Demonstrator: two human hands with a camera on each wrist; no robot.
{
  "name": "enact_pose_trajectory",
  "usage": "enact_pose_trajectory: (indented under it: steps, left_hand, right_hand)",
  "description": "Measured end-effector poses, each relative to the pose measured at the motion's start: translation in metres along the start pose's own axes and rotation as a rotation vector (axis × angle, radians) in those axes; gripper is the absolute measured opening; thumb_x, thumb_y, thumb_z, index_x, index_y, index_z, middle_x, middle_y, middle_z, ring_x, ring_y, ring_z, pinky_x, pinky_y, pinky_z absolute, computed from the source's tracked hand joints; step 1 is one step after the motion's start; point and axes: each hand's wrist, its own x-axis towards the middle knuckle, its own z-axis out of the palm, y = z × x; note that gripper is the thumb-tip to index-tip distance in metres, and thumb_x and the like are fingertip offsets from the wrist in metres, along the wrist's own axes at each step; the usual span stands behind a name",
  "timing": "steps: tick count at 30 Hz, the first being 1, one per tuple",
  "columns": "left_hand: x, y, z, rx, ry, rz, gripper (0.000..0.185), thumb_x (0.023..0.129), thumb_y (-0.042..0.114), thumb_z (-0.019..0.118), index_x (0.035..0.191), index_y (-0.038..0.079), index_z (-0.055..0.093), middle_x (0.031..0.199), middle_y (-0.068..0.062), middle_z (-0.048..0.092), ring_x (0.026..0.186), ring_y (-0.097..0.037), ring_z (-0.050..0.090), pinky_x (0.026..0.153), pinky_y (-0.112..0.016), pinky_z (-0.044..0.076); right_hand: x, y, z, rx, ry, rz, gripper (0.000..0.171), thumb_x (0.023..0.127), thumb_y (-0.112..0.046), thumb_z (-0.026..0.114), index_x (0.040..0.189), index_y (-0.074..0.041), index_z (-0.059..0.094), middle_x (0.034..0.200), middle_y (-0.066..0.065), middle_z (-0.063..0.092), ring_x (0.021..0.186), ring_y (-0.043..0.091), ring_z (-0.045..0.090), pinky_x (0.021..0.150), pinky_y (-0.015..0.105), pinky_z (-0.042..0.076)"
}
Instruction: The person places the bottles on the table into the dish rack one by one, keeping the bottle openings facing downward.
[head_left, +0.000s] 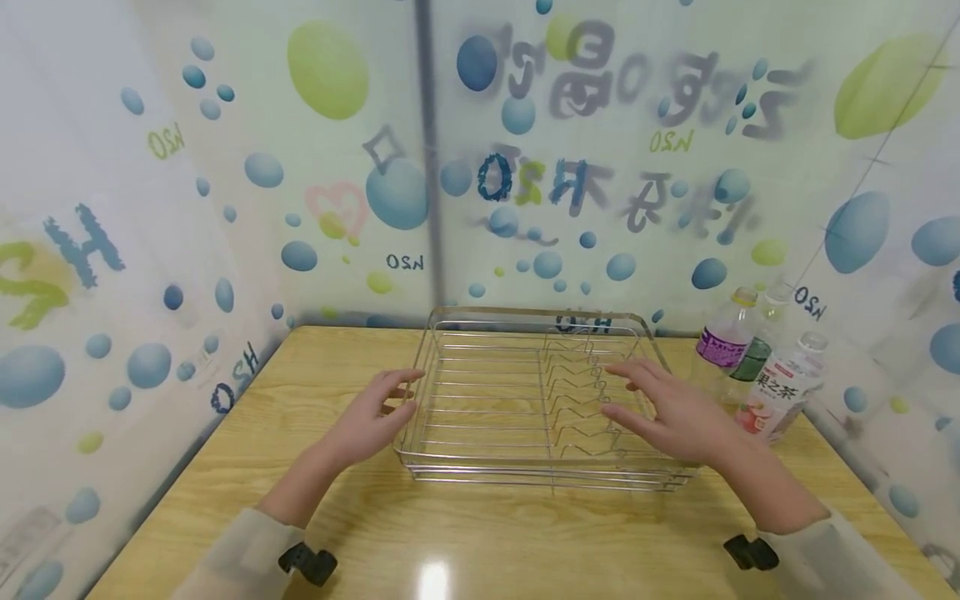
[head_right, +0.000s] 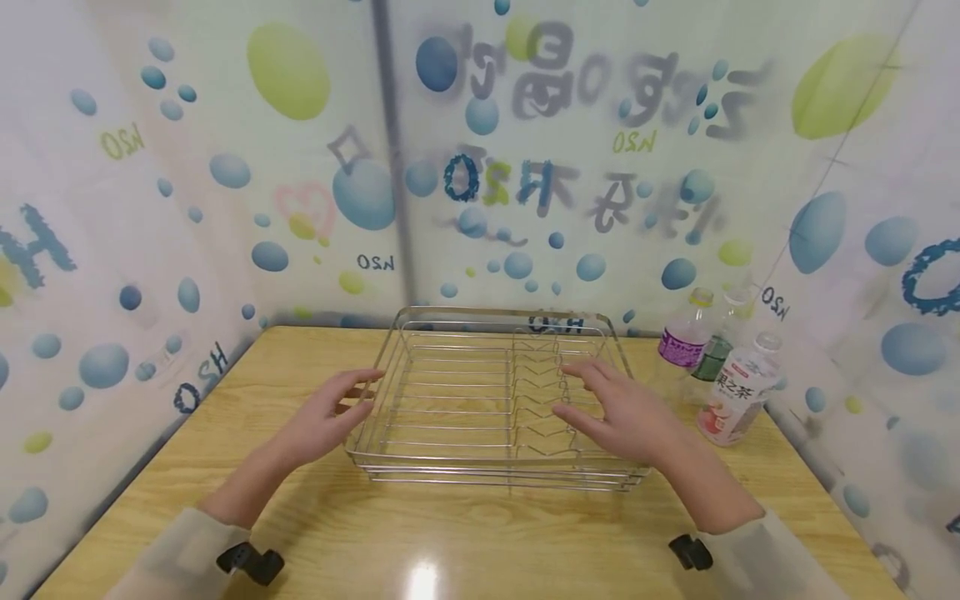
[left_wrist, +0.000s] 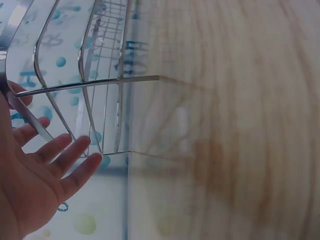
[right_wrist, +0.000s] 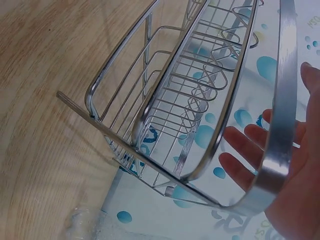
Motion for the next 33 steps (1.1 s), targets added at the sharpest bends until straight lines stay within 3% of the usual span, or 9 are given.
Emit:
enact_pose_trajectory:
  steps: [8,15,22,23,26,29,30,33]
  left_hand:
    - [-0.001,-0.007,0.005,-0.234,-0.007,-0.042,0.054,0.11,0.012,0.053,0.163,0.01,0.047,0.166,-0.019,0.044,0.134,-0.041,0.065,0.085,-0.034,0.06]
    - [0.001,-0.01,0.01,-0.456,-0.038,-0.011,0.052,0.111,0.004,0.05,0.162,0.005,0.043,0.157,-0.037,0.042,0.124,-0.05,0.068,0.084,-0.045,0.07]
    - [0.003,-0.011,0.011,-0.505,-0.06,-0.023,0.054,0.111,0.003,0.054,0.163,0.008,0.042,0.154,-0.036,0.047,0.112,-0.035,0.075,0.082,-0.045,0.071]
    - [0.003,-0.011,0.011,-0.511,-0.063,-0.023,0.054,0.111,0.003,0.054,0.164,0.008,0.041,0.154,-0.036,0.047,0.112,-0.034,0.075,0.082,-0.045,0.071]
    - [0.004,-0.012,0.011,-0.521,-0.07,-0.022,0.055,0.111,0.004,0.055,0.164,0.008,0.041,0.154,-0.036,0.047,0.111,-0.032,0.075,0.082,-0.046,0.071]
    - [0.004,-0.012,0.01,-0.525,-0.074,-0.024,0.056,0.111,0.004,0.055,0.164,0.008,0.04,0.153,-0.036,0.048,0.111,-0.033,0.075,0.082,-0.046,0.071]
    - [0.004,-0.012,0.01,-0.525,-0.074,-0.025,0.056,0.111,0.005,0.055,0.164,0.008,0.04,0.153,-0.036,0.048,0.111,-0.033,0.075,0.082,-0.046,0.071]
    - [0.004,-0.011,0.011,-0.525,-0.076,-0.029,0.056,0.111,0.006,0.056,0.165,0.009,0.04,0.153,-0.036,0.049,0.111,-0.034,0.075,0.082,-0.046,0.071]
  right_hand:
    - [-0.004,0.002,-0.003,0.023,0.029,-0.003,0.056,0.111,-0.047,0.063,0.16,-0.02,0.052,0.157,0.011,0.058,0.128,0.034,0.071,0.082,0.051,0.066]
    - [-0.009,0.007,-0.01,0.092,0.029,0.063,0.058,0.112,-0.047,0.061,0.161,-0.018,0.05,0.159,0.017,0.058,0.132,0.042,0.069,0.087,0.06,0.065]
    - [-0.019,0.024,-0.018,0.105,0.139,0.105,0.053,0.113,-0.038,0.062,0.157,-0.009,0.055,0.15,0.022,0.062,0.128,0.046,0.068,0.098,0.069,0.06]
    - [-0.02,0.028,-0.019,0.1,0.175,0.101,0.05,0.113,-0.035,0.063,0.154,-0.008,0.057,0.147,0.022,0.063,0.125,0.045,0.069,0.098,0.066,0.061]
    - [-0.025,0.04,-0.023,0.082,0.31,0.089,0.042,0.11,-0.026,0.068,0.146,-0.004,0.064,0.138,0.022,0.067,0.114,0.036,0.072,0.096,0.031,0.062]
    - [-0.031,0.053,-0.029,0.107,0.435,0.1,0.035,0.107,-0.018,0.071,0.138,-0.001,0.068,0.131,0.023,0.068,0.104,0.004,0.07,0.088,0.001,0.047]
    - [-0.033,0.057,-0.031,0.115,0.475,0.104,0.034,0.106,-0.016,0.072,0.137,-0.001,0.068,0.128,0.022,0.069,0.101,-0.006,0.066,0.087,-0.005,0.041]
    - [-0.041,0.07,-0.038,0.131,0.57,0.136,0.034,0.105,-0.013,0.073,0.135,0.001,0.069,0.124,0.017,0.068,0.098,-0.027,0.049,0.087,-0.007,0.038]
